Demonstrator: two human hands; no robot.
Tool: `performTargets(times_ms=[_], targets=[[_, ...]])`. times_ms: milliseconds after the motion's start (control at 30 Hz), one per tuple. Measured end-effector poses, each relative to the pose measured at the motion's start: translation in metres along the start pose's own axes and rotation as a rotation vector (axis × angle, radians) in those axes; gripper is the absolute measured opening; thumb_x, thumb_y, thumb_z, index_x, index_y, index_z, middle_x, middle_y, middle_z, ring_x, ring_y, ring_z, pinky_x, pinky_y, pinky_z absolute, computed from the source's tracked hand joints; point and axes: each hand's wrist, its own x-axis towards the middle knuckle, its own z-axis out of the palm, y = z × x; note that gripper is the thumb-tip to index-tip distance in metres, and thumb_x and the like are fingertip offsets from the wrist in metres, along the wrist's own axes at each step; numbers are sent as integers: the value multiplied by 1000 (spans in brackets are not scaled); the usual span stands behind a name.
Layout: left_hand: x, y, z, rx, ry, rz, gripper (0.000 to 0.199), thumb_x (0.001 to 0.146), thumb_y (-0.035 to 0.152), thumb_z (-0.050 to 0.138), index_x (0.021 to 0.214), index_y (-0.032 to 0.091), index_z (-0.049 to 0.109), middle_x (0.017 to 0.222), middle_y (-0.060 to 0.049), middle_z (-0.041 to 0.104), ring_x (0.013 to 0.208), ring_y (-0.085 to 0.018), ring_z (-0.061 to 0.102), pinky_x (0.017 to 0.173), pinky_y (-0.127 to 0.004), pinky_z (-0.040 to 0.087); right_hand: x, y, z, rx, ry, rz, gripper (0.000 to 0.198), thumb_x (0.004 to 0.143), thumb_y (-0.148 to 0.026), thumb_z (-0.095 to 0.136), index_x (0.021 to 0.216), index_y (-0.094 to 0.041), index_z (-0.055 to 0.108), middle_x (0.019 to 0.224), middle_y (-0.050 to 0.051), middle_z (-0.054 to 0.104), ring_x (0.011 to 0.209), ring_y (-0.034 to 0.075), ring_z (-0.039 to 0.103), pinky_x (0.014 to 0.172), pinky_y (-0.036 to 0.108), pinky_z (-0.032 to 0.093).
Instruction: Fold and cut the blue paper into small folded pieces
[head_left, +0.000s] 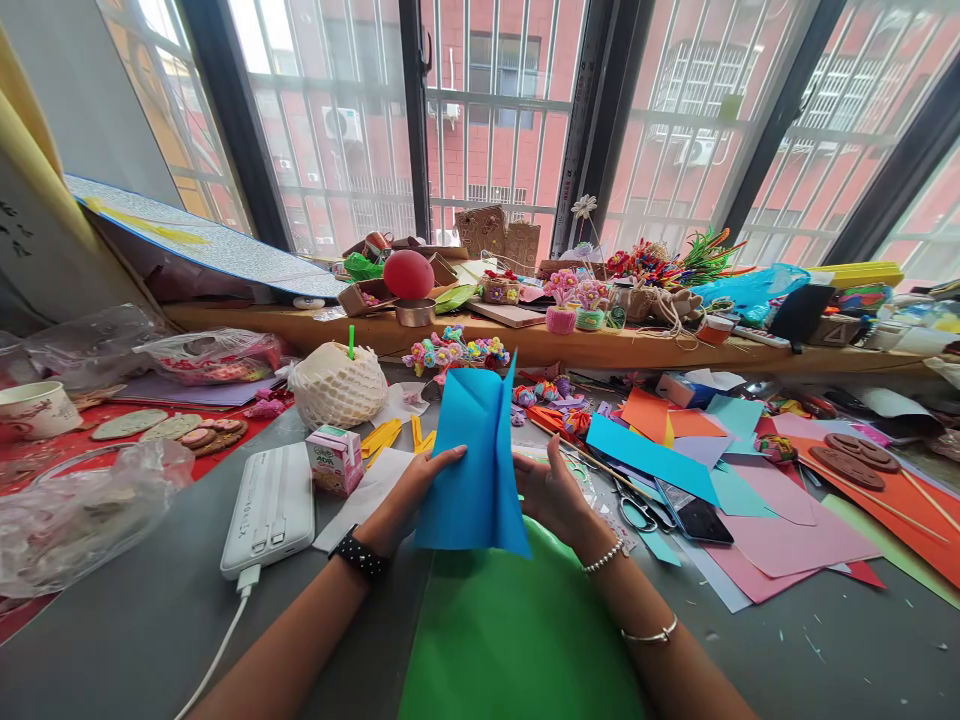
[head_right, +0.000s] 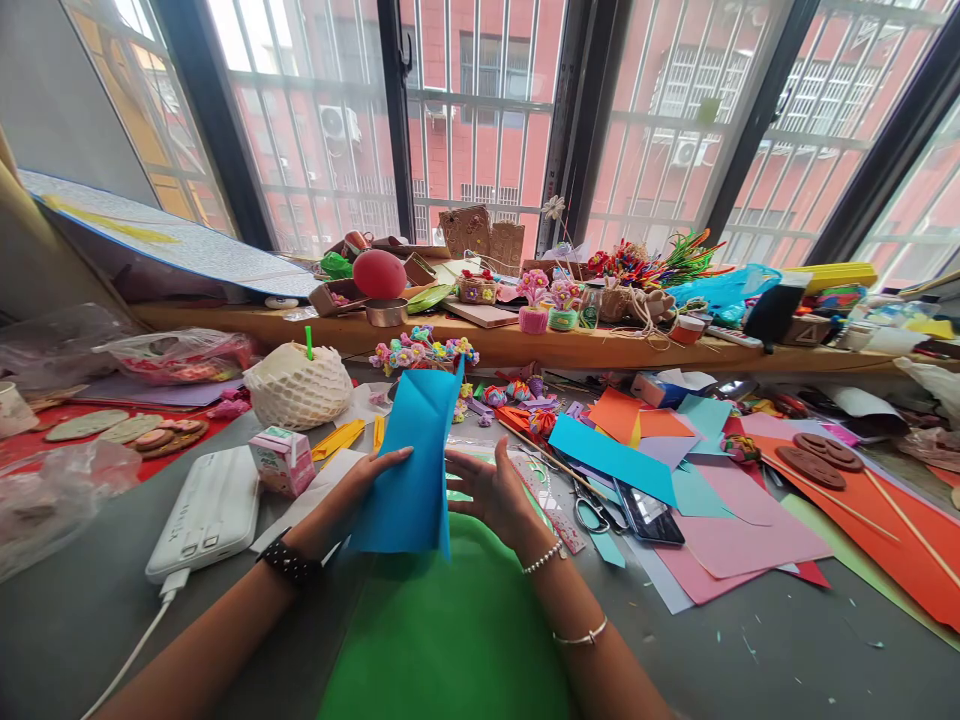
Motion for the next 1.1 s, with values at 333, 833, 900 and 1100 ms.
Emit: performTargets(times_ms=[333, 833, 900, 1100], targets=[[-1, 1, 0, -24, -35, -12, 35, 66, 36, 64, 95, 18, 58, 89, -7, 67, 81, -25, 62, 66, -33, 51, -4, -1, -4, 74, 194, -62, 60, 72, -68, 34, 108, -24, 55, 105, 7, 61, 92, 24, 57, 82, 41, 44], [9, 5, -25, -62, -10, -19, 29, 63, 35, 67, 84, 16, 62, 85, -5, 67, 81, -22, 60, 68, -28, 47, -17, -33, -36, -102, 450, -237, 16, 60, -14, 67, 74, -17, 62, 64, -2, 65, 54, 10, 57, 52, 20, 47], [9, 6, -29, -7, -44, -35, 28, 63, 34, 67, 83, 15, 62, 83, -7, 66, 81, -22, 60, 68, -27, 47, -22, -38, -40, -143, 394, -186, 17, 62, -14, 66, 79, -17, 62, 65, -1, 65, 54, 12, 58, 53, 21, 48], [7, 14, -42, -60, -40, 104, 53, 71, 35, 60, 120, 24, 43, 122, -6, 49, 112, -21, 44, 88, -30, 39, -29, -49, -62, 99, 488, -444, 49, 71, -57, 47, 106, -22, 52, 121, 9, 49, 110, 22, 46, 85, 43, 41]])
